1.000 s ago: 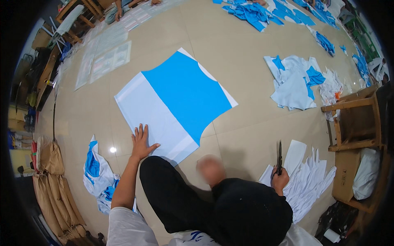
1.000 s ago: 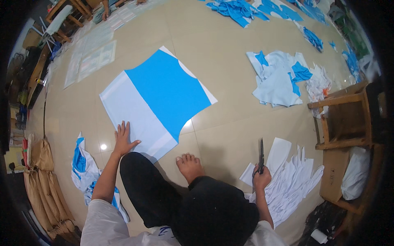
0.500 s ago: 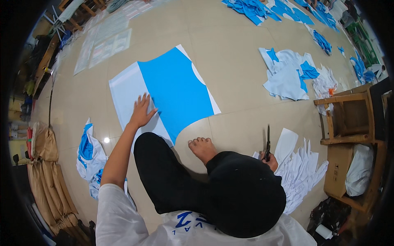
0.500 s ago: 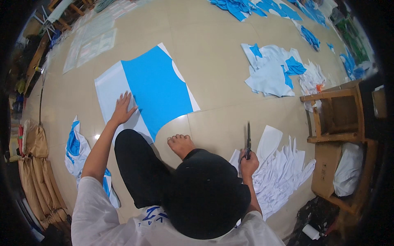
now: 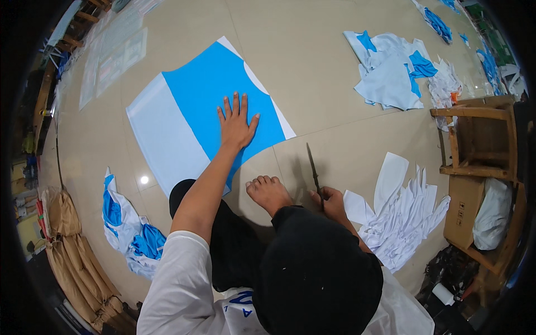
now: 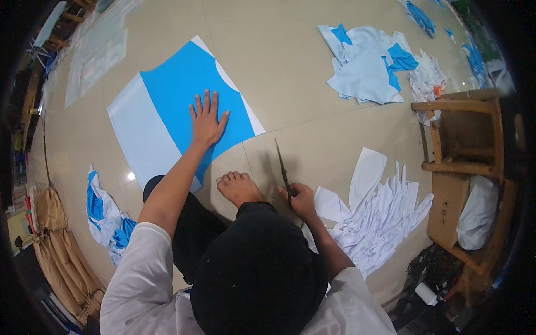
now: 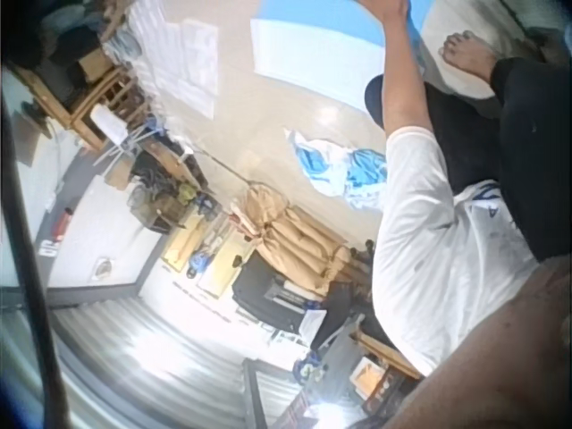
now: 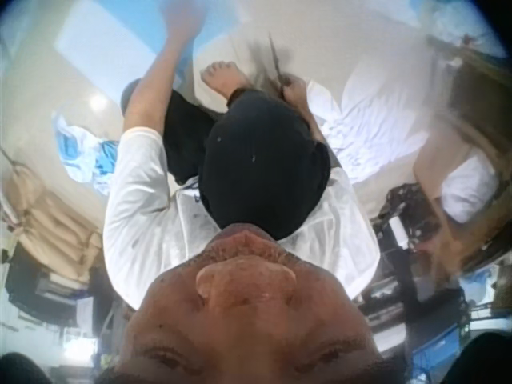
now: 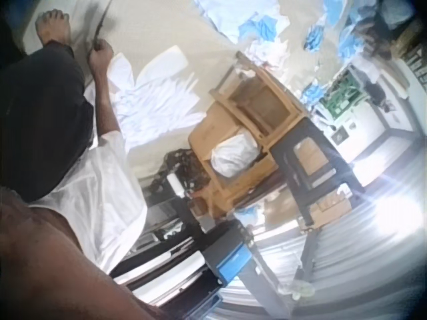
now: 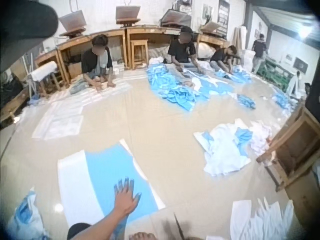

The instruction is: The person sits on the floor and uses scissors to cut a large piece of blue and white fabric. They trim the edges of the material, then unfold it to reveal a printed sports jersey design with logos, and continue cutting along the printed lines.

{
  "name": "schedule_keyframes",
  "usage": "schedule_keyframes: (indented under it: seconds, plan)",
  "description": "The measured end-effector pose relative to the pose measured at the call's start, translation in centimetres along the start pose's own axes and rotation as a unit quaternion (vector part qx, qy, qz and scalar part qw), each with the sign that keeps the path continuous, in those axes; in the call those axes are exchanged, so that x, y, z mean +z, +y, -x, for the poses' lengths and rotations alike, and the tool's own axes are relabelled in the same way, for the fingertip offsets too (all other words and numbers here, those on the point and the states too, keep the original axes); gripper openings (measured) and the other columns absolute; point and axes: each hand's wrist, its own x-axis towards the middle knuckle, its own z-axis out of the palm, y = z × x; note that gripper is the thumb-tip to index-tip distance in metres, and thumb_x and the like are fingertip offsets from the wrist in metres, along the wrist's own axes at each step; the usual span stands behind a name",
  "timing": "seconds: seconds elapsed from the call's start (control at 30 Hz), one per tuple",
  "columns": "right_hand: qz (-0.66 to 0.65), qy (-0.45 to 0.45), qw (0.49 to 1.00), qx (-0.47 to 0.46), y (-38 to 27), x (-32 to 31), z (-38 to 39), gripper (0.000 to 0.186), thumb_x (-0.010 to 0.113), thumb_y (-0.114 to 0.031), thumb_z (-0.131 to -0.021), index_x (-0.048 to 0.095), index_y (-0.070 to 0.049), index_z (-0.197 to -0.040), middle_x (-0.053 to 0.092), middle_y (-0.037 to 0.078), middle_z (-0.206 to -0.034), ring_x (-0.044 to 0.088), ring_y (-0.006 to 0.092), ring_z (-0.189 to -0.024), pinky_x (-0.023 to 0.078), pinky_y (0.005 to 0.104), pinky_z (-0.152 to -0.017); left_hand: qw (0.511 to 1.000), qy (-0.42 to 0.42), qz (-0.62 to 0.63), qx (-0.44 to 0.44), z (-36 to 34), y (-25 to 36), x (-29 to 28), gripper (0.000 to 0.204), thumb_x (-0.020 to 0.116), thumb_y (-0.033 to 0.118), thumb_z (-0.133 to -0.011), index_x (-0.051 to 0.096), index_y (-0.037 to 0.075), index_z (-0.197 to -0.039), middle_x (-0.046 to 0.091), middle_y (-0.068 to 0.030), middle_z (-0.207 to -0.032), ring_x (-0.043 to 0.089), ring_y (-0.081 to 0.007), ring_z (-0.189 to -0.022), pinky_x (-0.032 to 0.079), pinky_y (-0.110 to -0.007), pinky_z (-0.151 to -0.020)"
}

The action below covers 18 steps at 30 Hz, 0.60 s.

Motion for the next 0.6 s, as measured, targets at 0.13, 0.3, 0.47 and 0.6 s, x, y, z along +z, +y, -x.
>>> schedule_keyframes:
  seconds: [0.13, 0.3, 0.47, 0.6]
  plan:
    - [-0.05, -0.069, 0.993, 0.082, -0.6, 0.6, -1.4, 0.05, 0.083, -0.044, -0.095, 0.066, -0.003, -0.074, 0.057, 0.001, -0.062, 0.054, 0.0111, -0.06, 0.041, 0.0335, -0.055, 0.999, 0.029, -0.006, 0.011, -0.9, 1.3, 0.4, 0.081, 0.044, 0.059, -0.11, 0.026, 0.012, -0.173, 0.02, -0.0178, -0.18, 0.011, -0.0475, -0.165, 0.006, -0.067, -0.131]
    - [-0.124, -0.097, 0.983, 0.098, -1.0, -0.3, -1.9, 0.048, 0.081, -0.046, -0.097, 0.068, -0.005, -0.076, 0.059, 0.0, -0.065, 0.054, 0.0096, -0.056, 0.041, 0.0303, -0.052, 0.987, 0.084, 0.112, 0.073, -0.9, 2.4, -0.1, 0.068, 0.06, 0.047, -0.106, 0.046, 0.009, -0.16, 0.035, -0.0203, -0.172, 0.022, -0.0481, -0.162, 0.014, -0.066, -0.13]
    - [-0.148, -0.12, 0.976, 0.106, -1.7, -0.8, -2.6, 0.041, 0.08, -0.041, -0.099, 0.074, -0.001, -0.092, 0.064, 0.001, -0.071, 0.06, 0.0109, -0.058, 0.048, 0.0284, -0.054, 0.95, 0.034, 0.231, 0.206, 2.5, 4.1, -1.4, 0.03, 0.079, 0.032, -0.095, 0.068, 0.01, -0.112, 0.055, -0.0182, -0.153, 0.04, -0.0439, -0.155, 0.027, -0.066, -0.128]
    - [-0.151, -0.12, 0.977, 0.091, -1.4, -0.6, -3.2, 0.043, 0.083, -0.041, -0.096, 0.071, -0.003, -0.082, 0.062, 0.001, -0.067, 0.058, 0.0096, -0.057, 0.049, 0.0289, -0.051, 0.944, 0.023, 0.243, 0.224, 3.7, 4.4, -0.7, 0.023, 0.079, 0.029, -0.095, 0.07, 0.012, -0.109, 0.057, -0.0163, -0.151, 0.043, -0.0417, -0.152, 0.031, -0.064, -0.127]
